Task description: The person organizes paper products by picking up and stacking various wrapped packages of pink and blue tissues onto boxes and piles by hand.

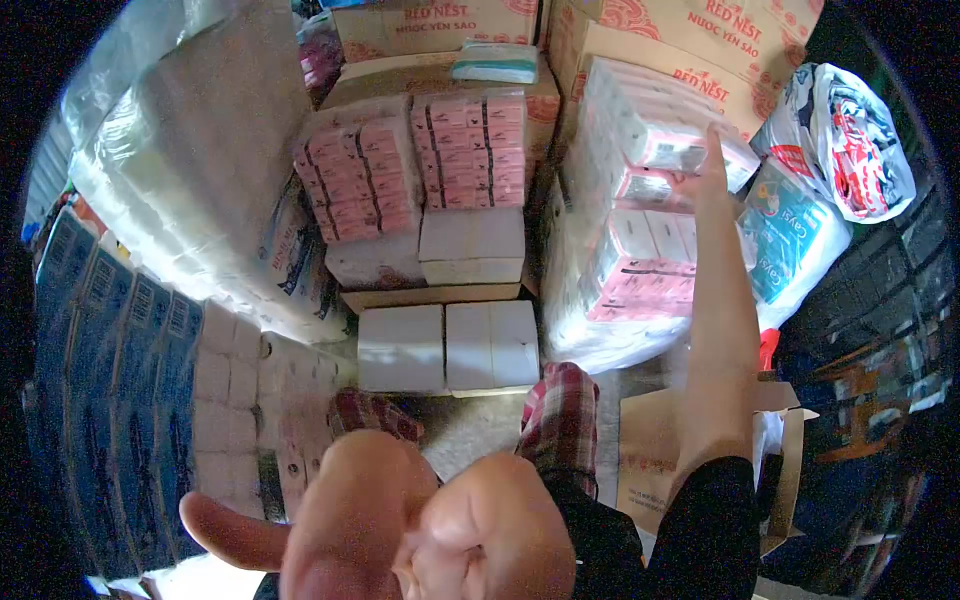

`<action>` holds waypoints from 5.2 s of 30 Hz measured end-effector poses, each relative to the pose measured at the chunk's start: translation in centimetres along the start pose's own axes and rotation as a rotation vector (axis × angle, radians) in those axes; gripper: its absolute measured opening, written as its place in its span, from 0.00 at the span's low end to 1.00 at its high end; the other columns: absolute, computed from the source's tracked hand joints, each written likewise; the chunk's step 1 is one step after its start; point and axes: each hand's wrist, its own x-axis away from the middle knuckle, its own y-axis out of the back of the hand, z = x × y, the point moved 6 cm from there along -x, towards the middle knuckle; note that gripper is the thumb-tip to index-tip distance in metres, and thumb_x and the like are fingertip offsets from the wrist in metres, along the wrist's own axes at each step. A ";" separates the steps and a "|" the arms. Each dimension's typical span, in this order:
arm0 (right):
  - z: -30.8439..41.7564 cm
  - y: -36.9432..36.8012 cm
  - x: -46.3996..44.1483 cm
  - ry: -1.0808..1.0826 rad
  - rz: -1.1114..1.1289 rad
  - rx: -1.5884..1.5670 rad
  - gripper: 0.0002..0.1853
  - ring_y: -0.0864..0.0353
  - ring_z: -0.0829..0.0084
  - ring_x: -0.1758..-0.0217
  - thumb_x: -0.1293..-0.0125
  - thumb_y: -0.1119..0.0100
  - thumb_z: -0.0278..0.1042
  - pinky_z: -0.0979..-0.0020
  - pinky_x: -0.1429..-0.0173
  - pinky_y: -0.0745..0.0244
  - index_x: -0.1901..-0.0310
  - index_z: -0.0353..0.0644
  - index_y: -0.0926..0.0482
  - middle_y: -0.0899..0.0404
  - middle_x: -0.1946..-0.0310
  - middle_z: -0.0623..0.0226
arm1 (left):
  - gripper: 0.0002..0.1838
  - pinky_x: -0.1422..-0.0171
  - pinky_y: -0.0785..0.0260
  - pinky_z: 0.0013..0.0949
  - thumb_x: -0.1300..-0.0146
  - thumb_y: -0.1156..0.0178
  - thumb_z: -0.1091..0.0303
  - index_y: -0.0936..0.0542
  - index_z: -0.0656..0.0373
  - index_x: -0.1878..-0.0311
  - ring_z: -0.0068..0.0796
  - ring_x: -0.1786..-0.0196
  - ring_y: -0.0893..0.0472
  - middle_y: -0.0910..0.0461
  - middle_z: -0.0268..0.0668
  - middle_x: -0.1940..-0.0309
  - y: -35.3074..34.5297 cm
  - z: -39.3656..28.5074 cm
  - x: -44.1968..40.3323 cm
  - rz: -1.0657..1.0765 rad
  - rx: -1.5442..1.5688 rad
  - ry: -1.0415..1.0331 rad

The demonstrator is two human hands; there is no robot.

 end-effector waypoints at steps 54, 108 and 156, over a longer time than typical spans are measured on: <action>-28.2 11.3 15.4 -0.316 0.916 0.343 0.27 0.35 0.64 0.35 0.30 0.57 0.49 0.58 0.34 0.39 0.35 0.41 0.41 0.34 0.38 0.63 | 0.34 0.41 0.33 0.39 0.35 0.56 0.38 0.40 0.53 0.35 0.33 0.39 0.34 0.34 0.35 0.41 24.6 -24.6 17.5 -0.866 -0.953 -0.207; -42.1 -5.2 -5.6 1.061 0.999 2.025 0.25 0.42 0.52 0.37 0.48 0.39 0.36 0.52 0.37 0.41 0.45 0.59 0.27 0.37 0.42 0.61 | 0.35 0.51 0.33 0.33 0.46 0.36 0.48 0.31 0.64 0.43 0.33 0.57 0.26 0.25 0.44 0.61 43.1 -24.7 22.5 -1.217 -1.366 0.675; 3.1 30.3 -3.1 0.355 -0.193 0.491 0.37 0.36 0.61 0.43 0.40 0.56 0.70 0.42 0.41 0.45 0.37 0.51 0.37 0.35 0.44 0.68 | 0.32 0.62 0.30 0.31 0.47 0.33 0.55 0.33 0.54 0.42 0.26 0.63 0.24 0.25 0.37 0.60 41.2 -11.1 22.0 -1.038 -1.281 0.882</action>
